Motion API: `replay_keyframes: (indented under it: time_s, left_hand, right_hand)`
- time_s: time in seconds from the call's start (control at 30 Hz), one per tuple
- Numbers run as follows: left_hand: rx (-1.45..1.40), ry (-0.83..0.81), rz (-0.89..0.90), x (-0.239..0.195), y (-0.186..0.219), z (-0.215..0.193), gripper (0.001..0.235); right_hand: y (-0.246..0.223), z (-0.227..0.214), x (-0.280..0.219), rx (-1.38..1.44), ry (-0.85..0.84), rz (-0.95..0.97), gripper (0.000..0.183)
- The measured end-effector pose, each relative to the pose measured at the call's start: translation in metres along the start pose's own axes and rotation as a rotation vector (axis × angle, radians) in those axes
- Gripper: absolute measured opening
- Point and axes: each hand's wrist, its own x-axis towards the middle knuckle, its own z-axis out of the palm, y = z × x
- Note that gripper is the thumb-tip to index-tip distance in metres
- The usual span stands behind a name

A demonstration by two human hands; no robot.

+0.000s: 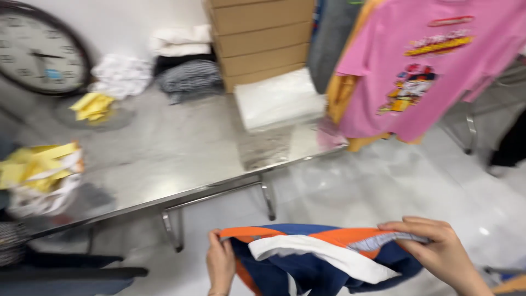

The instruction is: The person folds a black t-shirt, a white button-up shirt, a blue polo shirt, and a pink t-shirt on a metal table. They retrieve the shirts from a nearby clothing rack, fold them neatly by hand, and place them in a stack on the table.

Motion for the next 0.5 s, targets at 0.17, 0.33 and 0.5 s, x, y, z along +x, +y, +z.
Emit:
replay_keyframes:
  time_s: [0.17,0.33,0.5]
  left_hand:
    - [0.041,0.172,0.091,0.024,-0.036,-0.184,0.014]
    - [0.568,0.775,0.857,0.018,-0.039,-0.313,0.034]
    - [0.516,0.981,0.750,0.012,-0.064,-0.367,0.026]
  right_hand:
    - [0.010,0.061,0.006,-0.135,-0.233,0.285,0.050]
    - [-0.012,0.132,0.020,-0.428,-0.122,0.314,0.065]
    - [0.003,0.197,0.025,-0.546,0.452,-0.069,0.078]
